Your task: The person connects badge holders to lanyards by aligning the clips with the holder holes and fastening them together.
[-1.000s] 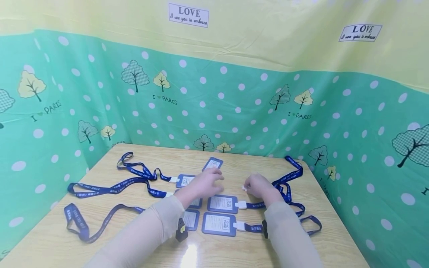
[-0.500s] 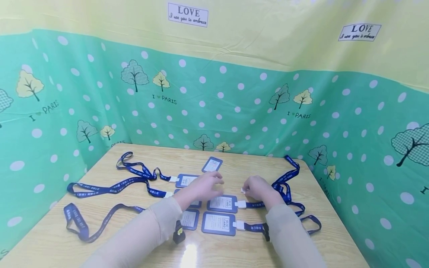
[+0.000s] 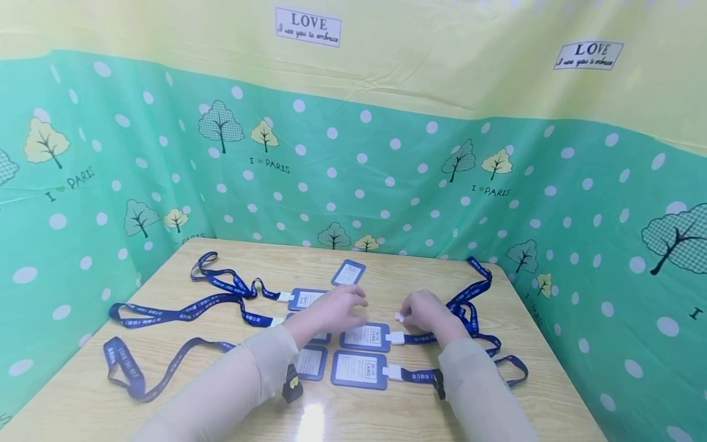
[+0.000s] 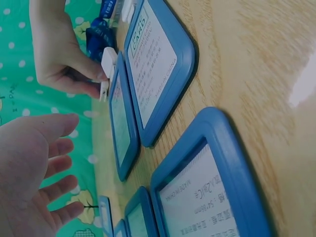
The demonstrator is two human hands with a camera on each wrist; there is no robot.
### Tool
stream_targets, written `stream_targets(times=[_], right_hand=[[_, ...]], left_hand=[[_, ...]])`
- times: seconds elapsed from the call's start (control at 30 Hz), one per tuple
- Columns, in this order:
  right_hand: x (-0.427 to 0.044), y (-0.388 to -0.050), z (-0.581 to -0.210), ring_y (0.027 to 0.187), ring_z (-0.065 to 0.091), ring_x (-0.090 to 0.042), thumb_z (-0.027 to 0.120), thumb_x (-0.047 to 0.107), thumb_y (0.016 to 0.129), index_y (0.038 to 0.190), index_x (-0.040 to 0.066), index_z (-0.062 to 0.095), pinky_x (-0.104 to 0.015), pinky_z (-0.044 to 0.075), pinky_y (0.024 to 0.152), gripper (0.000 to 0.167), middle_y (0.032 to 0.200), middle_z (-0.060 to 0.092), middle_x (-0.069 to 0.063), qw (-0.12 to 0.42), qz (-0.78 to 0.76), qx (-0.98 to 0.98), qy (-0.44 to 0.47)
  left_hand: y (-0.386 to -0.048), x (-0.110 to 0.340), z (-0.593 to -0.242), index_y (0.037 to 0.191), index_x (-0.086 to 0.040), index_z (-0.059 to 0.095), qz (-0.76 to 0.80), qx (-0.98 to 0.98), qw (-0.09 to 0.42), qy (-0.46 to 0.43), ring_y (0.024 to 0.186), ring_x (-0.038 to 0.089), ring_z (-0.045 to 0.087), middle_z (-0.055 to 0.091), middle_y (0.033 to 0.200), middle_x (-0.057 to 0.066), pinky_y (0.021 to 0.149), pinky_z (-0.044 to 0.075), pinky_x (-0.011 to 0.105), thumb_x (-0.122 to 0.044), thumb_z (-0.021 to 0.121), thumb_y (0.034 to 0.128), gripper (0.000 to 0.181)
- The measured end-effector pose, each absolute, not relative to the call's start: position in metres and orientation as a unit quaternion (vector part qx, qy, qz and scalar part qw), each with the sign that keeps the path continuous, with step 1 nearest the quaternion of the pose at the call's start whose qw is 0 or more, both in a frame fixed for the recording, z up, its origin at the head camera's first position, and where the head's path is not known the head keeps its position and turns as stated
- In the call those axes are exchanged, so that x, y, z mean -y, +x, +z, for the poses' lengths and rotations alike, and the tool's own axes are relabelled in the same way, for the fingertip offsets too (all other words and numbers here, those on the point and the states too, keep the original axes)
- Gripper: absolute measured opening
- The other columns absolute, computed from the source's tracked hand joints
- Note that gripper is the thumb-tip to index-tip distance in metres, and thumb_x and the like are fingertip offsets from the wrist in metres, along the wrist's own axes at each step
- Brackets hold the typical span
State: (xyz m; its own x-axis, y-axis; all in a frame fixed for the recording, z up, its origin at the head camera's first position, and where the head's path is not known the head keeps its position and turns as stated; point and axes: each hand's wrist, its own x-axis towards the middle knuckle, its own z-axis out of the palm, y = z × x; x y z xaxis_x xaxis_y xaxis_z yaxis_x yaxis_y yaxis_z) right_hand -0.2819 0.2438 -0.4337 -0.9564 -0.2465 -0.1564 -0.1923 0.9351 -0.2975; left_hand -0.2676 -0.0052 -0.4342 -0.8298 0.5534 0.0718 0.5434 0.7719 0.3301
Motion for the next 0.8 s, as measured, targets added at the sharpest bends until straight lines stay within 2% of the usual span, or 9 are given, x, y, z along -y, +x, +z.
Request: stream_targets(times=[0.23,0.8], right_hand=[[-0.246,-0.282,-0.435,0.091,0.063,-0.016,0.081,0.013,0.087,0.098,0.019,0.081,-0.046,0.055,0.092,0.012,0.098,0.071,0.003,0.099,-0.152,-0.978,-0.105],[-0.246,-0.282,-0.434,0.091,0.064,-0.015,0.082,0.012,0.086,0.098,0.019,0.081,-0.044,0.055,0.091,0.013,0.097,0.072,0.004,0.099,-0.162,-0.976,-0.107]], left_hand=[[-0.273,0.003,-0.431,0.137,-0.021,0.065,0.165,-0.941,0.014,0.295,0.134,0.02,0.048,0.053,0.145,-0.002,0.11,0.044,0.042,-0.041,0.072,0.0939,0.048],[-0.298,0.006,-0.398,0.146,-0.017,0.056,0.117,-0.949,-0.034,0.292,0.143,0.027,0.041,0.047,0.154,0.008,0.119,0.032,0.044,-0.045,0.069,0.0952,0.059]])
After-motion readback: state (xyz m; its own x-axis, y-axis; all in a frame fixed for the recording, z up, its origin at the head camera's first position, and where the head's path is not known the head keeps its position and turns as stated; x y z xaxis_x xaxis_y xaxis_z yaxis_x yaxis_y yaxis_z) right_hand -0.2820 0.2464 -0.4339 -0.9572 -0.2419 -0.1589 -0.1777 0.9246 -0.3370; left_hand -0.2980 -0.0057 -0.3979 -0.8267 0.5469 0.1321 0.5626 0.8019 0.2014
